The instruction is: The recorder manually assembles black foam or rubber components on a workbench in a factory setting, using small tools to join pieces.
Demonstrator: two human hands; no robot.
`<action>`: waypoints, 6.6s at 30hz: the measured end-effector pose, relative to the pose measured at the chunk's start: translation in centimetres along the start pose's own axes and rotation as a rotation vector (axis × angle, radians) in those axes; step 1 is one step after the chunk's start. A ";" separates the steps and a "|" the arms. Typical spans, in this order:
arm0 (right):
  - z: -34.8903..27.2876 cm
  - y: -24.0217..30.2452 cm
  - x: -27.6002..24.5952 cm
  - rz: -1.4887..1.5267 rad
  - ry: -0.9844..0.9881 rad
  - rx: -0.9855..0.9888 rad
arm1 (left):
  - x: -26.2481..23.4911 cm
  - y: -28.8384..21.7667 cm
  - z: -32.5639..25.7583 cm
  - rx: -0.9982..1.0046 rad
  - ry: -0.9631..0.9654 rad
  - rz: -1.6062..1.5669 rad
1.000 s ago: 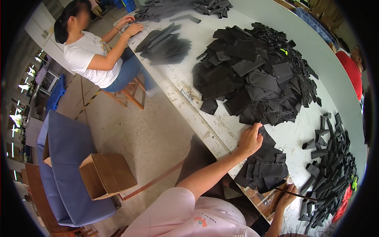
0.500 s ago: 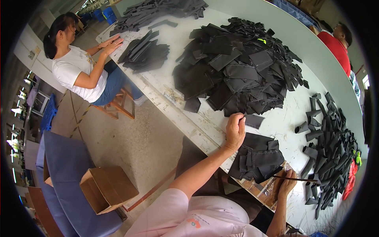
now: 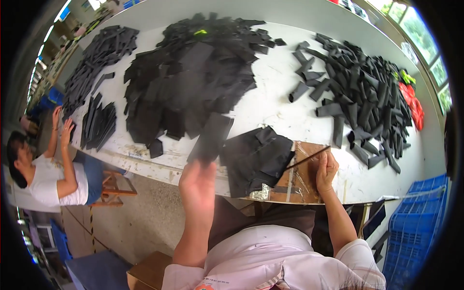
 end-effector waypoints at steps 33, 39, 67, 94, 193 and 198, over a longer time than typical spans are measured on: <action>-5.2 10.9 2.8 -0.042 0.362 -0.430 | 1.4 3.2 -6.8 -0.171 0.376 0.863; -5.2 11.0 3.3 -0.122 0.373 -0.574 | 0.3 2.5 -5.9 -0.298 0.316 0.825; -6.3 12.9 2.7 0.231 0.443 -0.213 | -1.8 4.5 -5.6 0.126 0.508 1.030; -4.8 13.4 3.3 -0.144 0.366 -0.671 | -0.9 3.4 -6.6 -0.081 0.286 0.851; 4.8 9.9 -0.9 1.070 0.746 0.657 | 7.1 10.4 -0.5 -0.987 0.422 -0.422; 6.1 12.6 -1.1 1.011 0.832 0.538 | 9.7 8.7 -1.6 -1.059 0.563 -0.837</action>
Point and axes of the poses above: each hand's wrist, its own z-axis towards the middle knuckle, its own x-axis out of the palm, y = z × x, the point moved 1 cm from there along z, towards the middle knuckle, and after that the axes turned 4 degrees about x, right-handed, at the moved point
